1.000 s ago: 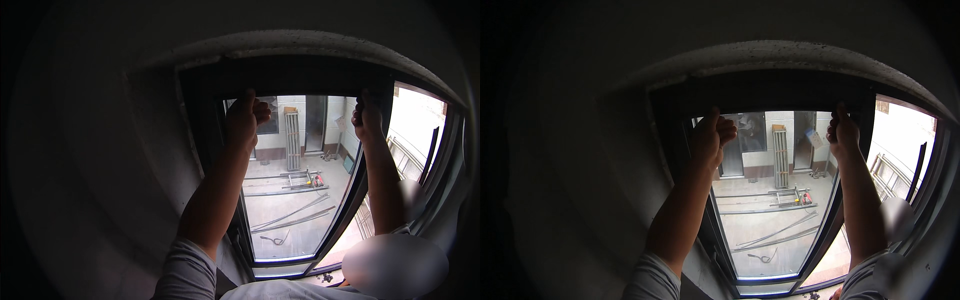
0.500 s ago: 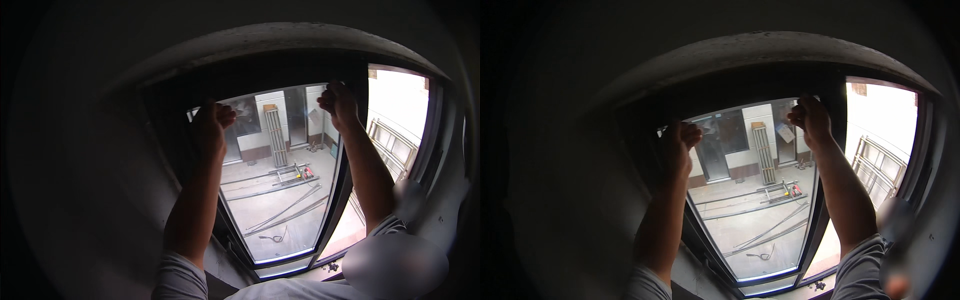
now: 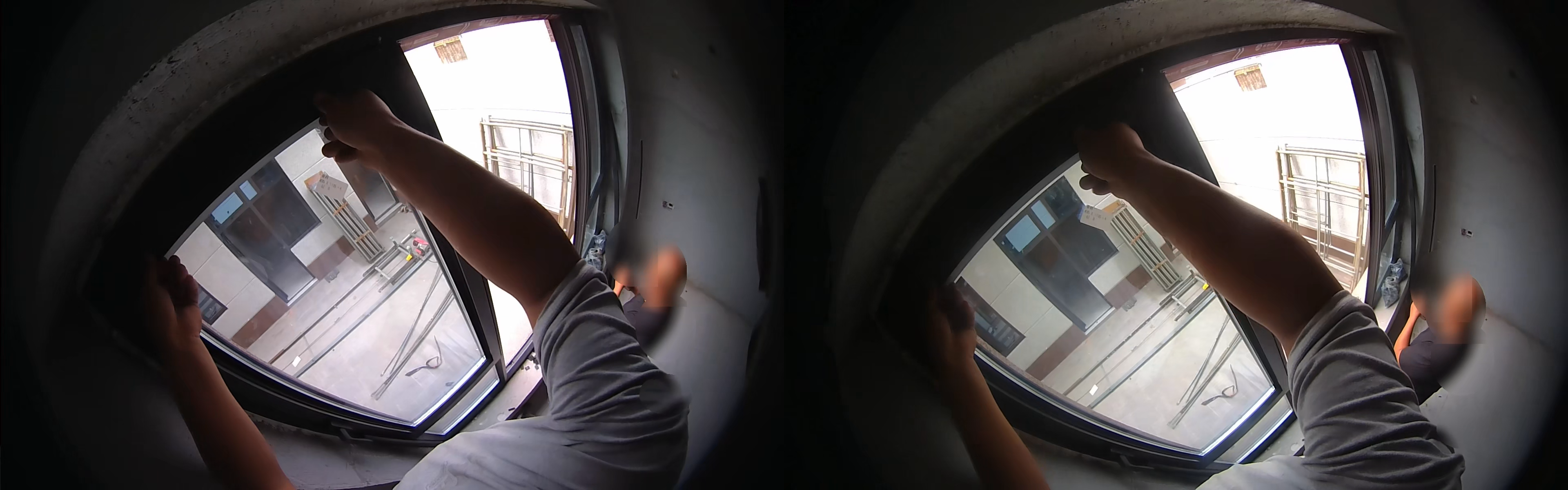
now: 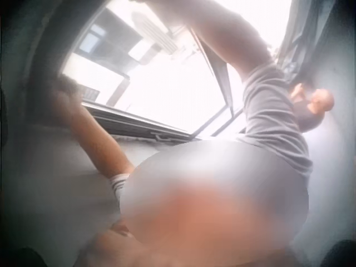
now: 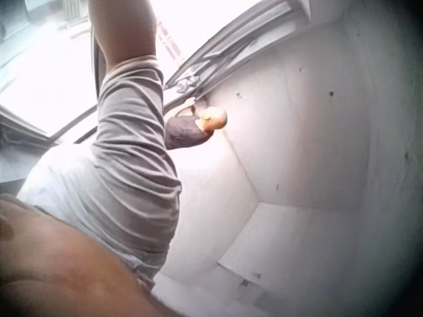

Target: The person installs a window frame by lifting and aligning the frame into the opening, adjusting its position, and securing it with assistance from a coworker. The person handles the frame and uses tools to fasten components while working on a ladder.

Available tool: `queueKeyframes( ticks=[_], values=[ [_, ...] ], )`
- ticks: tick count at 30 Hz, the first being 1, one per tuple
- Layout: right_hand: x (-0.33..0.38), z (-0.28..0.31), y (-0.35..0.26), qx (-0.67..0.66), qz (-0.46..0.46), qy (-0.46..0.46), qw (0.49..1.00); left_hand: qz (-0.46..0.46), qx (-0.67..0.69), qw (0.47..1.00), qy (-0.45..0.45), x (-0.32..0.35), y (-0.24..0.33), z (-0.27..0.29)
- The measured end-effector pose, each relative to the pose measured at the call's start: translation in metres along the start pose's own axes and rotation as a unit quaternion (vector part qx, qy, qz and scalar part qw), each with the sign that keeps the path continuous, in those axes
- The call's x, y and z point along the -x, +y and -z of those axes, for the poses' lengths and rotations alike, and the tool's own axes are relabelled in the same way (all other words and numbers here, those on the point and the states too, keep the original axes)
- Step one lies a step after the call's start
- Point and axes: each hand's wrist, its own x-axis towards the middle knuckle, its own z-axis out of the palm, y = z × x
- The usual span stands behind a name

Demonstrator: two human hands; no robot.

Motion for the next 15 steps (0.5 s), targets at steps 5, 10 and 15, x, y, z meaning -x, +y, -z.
queueKeyframes(
  ticks=[5,10,15],
  values=[
    [-0.05,0.013,0.019,0.074,0.084,-0.071,0.991,0.0,0.011,1.0,-0.005,0.0,0.008,0.0],
    [0.003,0.021,0.015,0.03,0.075,-0.052,0.995,-0.04,-0.116,0.992,0.012,0.042,0.011,-0.033],
    [0.051,0.058,0.076,-0.081,0.066,-0.095,0.99,-0.045,-0.114,0.992,-0.007,0.128,-0.022,0.014]
  ],
)
